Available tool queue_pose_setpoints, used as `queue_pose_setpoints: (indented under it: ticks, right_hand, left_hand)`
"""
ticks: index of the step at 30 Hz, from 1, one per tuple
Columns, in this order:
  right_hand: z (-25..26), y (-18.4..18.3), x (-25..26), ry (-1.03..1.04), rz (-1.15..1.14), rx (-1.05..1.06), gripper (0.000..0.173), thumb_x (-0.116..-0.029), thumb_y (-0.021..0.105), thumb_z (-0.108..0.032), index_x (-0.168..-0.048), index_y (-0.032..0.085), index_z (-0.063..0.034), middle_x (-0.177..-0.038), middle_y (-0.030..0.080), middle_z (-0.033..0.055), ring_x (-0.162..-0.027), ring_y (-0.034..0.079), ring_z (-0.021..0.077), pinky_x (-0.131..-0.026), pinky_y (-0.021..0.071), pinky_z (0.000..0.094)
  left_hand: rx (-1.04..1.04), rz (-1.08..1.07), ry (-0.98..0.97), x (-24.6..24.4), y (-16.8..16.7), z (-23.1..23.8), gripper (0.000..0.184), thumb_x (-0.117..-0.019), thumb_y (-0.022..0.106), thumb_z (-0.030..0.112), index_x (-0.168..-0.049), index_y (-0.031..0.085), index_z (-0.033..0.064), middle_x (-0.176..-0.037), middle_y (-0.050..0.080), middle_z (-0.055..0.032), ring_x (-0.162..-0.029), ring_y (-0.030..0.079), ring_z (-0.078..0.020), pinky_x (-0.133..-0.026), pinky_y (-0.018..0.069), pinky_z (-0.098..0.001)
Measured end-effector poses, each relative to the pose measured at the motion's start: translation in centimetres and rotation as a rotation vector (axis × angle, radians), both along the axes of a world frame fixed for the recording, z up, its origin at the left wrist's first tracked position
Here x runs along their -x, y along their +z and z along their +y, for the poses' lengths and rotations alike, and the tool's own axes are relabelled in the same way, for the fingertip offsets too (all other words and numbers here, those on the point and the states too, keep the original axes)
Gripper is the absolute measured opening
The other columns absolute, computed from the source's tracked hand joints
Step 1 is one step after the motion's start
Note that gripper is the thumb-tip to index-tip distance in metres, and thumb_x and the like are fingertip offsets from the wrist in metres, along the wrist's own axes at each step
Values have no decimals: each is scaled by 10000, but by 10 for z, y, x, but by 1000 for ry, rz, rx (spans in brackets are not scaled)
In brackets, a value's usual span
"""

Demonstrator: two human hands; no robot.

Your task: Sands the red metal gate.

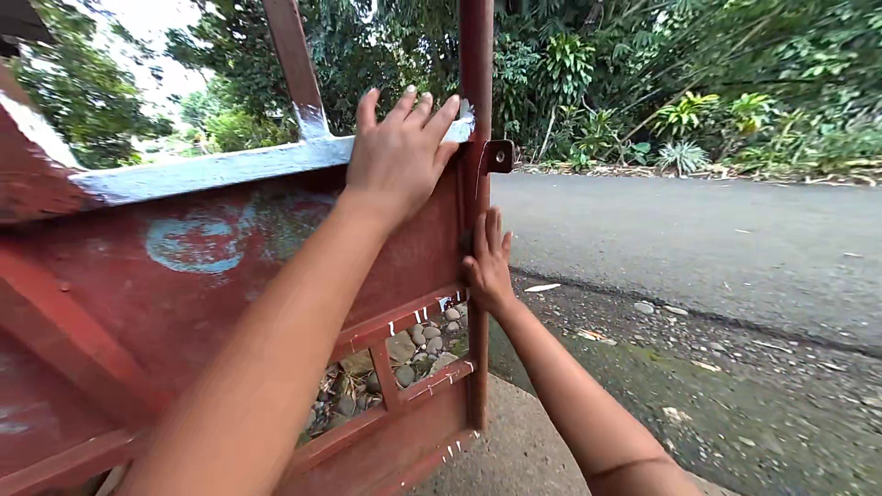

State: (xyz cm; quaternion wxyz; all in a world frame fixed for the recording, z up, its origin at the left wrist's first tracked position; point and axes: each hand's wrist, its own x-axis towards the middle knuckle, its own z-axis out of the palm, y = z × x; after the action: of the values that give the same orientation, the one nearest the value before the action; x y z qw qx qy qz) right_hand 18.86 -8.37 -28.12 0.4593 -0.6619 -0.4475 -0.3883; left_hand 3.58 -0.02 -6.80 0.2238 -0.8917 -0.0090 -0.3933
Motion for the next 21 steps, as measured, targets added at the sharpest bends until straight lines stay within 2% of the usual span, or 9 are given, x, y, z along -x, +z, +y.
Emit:
queue_pose_setpoints:
  ticks: [2,4,7,10,12,14,16,18,21]
  right_hand:
    - [-1,42,-7,156,149,-38,789,-1068,117,-545,-1631,46,3,-1704,142,189,-1569,215,296,-1224,114,682]
    - [3,40,-8,238,218,-102,719,-1085,162,-484,-1645,32,-53,-1707,182,134,-1550,273,238,-1239,186,602]
    - [3,-17,3,111,119,-45,868,-1051,198,-600,-1601,164,70,-1679,141,276,-1565,190,381,-1232,164,645]
    - [-6,-16,-6,96,138,33,844,-1045,324,-534,-1585,183,100,-1640,245,302,-1529,283,409,-1218,162,661]
    - [-9,2,-14,208,295,3,744,-1055,388,-429,-1605,186,30,-1503,494,258,-1382,515,346,-1158,363,570]
    - [-13,1,-13,229,316,-70,589,-1089,362,-351,-1558,343,5,-1337,635,228,-1214,649,308,-1032,502,522]
    - [-26,-19,-4,113,133,-151,459,-1099,348,-215,-1436,544,26,-1373,643,193,-1288,616,302,-1096,463,489]
    - [-31,-37,2,-27,-170,-208,327,-1059,442,-135,-1211,716,-40,-1259,699,178,-1196,633,335,-1022,454,506]
    - [-10,-61,17,-148,-352,-60,202,-1001,590,-157,-1108,761,-160,-1135,745,101,-1118,673,282,-974,425,542]
  left_hand:
    - [-8,-109,-85,32,-43,10,529,-1091,327,404,-1541,474,167,-1638,377,-136,-1543,292,-342,-1205,155,-685]
    - [80,-151,-74,73,-105,20,512,-1084,348,400,-1482,551,148,-1646,368,-115,-1553,269,-331,-1211,184,-671]
    - [129,-188,52,125,-191,39,475,-1063,408,400,-1346,672,125,-1519,524,-195,-1435,448,-442,-1116,311,-713]
    - [43,-192,181,151,-245,65,526,-1061,360,513,-1390,625,199,-1514,521,-206,-1428,461,-413,-1114,292,-671]
    - [-26,-183,236,154,-262,81,597,-1061,288,590,-1470,532,230,-1559,478,-166,-1476,405,-356,-1144,255,-631]
    - [-66,-209,272,150,-268,87,592,-1065,265,594,-1494,489,254,-1584,462,-94,-1504,361,-284,-1166,217,-573]
    - [-56,-223,276,145,-269,88,541,-1075,282,543,-1482,503,263,-1581,470,-79,-1507,358,-268,-1168,214,-553]
    - [-36,-214,264,144,-269,90,523,-1076,295,521,-1478,511,266,-1582,471,-82,-1507,360,-271,-1169,220,-545]
    - [-1,-195,236,147,-268,90,545,-1057,327,551,-1465,532,254,-1565,492,-103,-1490,389,-294,-1162,238,-555]
